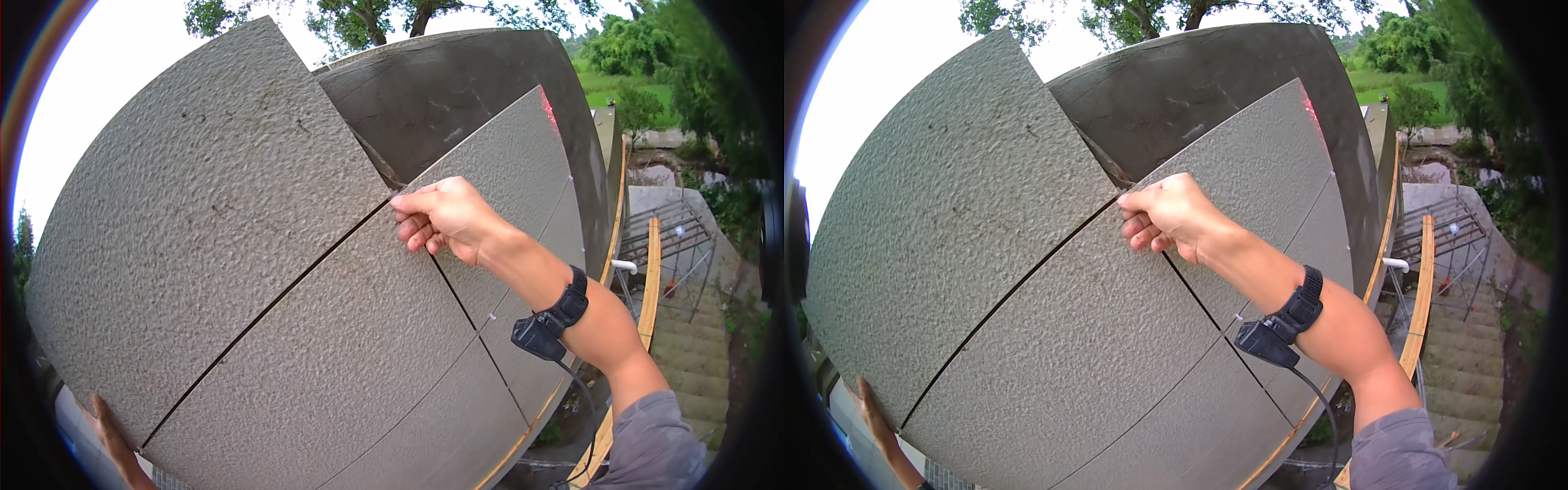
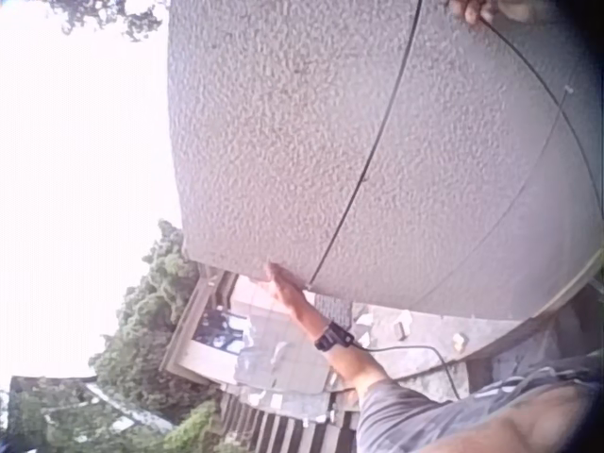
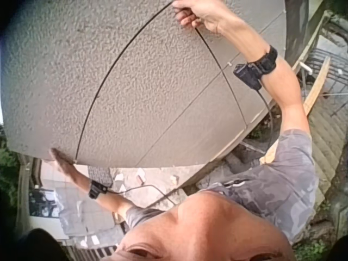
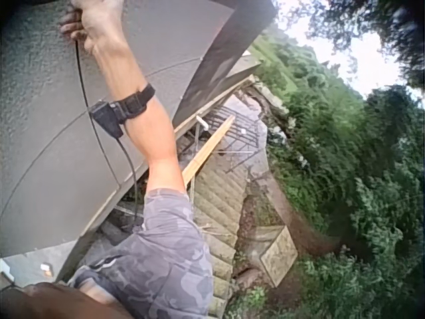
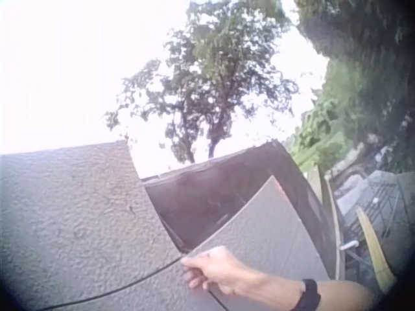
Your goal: Spreading mortar onto the back of a large stone-textured exterior tile and mounting it onto a corner column.
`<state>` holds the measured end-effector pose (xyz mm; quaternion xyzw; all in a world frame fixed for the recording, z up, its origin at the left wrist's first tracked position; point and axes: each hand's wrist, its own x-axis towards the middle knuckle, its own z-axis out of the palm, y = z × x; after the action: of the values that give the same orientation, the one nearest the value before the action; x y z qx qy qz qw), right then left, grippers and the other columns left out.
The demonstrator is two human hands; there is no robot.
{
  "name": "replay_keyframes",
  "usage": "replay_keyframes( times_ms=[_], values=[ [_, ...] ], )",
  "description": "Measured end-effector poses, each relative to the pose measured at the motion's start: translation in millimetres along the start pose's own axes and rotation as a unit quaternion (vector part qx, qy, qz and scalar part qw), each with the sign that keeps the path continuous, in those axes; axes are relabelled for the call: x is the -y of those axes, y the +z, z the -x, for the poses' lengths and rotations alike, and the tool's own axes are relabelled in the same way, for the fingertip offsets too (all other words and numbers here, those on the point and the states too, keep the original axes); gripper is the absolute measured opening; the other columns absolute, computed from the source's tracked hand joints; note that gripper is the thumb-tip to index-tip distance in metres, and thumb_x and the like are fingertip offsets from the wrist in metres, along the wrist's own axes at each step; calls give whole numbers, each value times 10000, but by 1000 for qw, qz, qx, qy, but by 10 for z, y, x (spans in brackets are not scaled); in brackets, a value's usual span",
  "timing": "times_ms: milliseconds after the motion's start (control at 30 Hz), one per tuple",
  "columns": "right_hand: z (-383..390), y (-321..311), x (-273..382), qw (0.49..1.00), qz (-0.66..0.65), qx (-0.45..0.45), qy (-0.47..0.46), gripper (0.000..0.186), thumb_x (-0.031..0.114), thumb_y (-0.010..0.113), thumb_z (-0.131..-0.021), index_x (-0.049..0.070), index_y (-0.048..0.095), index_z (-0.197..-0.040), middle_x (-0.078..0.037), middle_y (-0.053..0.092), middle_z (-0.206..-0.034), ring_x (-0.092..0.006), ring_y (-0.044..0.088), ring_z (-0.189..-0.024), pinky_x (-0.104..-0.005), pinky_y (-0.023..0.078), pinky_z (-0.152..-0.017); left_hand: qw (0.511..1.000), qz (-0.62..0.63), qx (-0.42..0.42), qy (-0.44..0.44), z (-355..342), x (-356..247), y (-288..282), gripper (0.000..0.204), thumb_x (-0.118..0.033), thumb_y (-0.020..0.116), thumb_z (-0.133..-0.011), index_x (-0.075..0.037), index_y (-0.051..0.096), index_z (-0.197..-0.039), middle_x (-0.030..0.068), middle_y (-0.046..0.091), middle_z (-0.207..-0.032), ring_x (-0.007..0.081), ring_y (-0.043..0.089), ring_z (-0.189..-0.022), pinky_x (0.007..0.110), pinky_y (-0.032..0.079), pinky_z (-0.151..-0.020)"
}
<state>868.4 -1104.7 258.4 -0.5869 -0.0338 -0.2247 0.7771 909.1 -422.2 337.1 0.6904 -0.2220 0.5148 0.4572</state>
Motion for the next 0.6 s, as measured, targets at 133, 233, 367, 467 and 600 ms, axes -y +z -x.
replay_keyframes(
  times_ms=[133,233,367,467,600],
  values=[
    [-31,8,-20,1000,-22,-5,12,209,207,702,-980,16,683,-896,-92,708,-744,-145,681,-572,-235,455,-433,1000,0,0,13,16,0,29,949,-495,628,-999,16,144,-1635,188,274,-1660,308,298,-1514,397,197,-1251],
    [-35,12,-21,999,-41,-3,23,199,205,711,-969,21,679,-901,-100,715,-751,-148,687,-577,-237,460,-434,1000,4,-6,-16,5,-12,-12,936,-490,625,-1001,19,156,-1632,196,287,-1652,312,303,-1511,396,203,-1249],
    [-61,-3,-28,999,-40,-3,23,186,197,711,-962,22,678,-909,-105,719,-751,-149,688,-576,-238,463,-435,999,9,10,-41,3,25,-78,920,-494,619,-1009,-4,162,-1640,184,365,-1612,293,395,-1449,385,269,-1218],
    [-35,23,-3,999,-38,-16,23,173,185,706,-959,24,677,-904,-107,719,-746,-151,688,-573,-240,466,-435,999,5,10,-45,6,27,-100,918,-493,618,-1009,-2,164,-1639,184,365,-1612,293,393,-1450,385,267,-1219],
    [-6,60,0,999,-18,-26,2,195,192,686,-963,6,678,-908,-116,723,-787,-155,694,-606,-261,475,-480,999,2,4,-44,13,14,-114,916,-491,617,-1010,0,166,-1638,185,366,-1611,292,391,-1451,384,265,-1220]
  ],
)
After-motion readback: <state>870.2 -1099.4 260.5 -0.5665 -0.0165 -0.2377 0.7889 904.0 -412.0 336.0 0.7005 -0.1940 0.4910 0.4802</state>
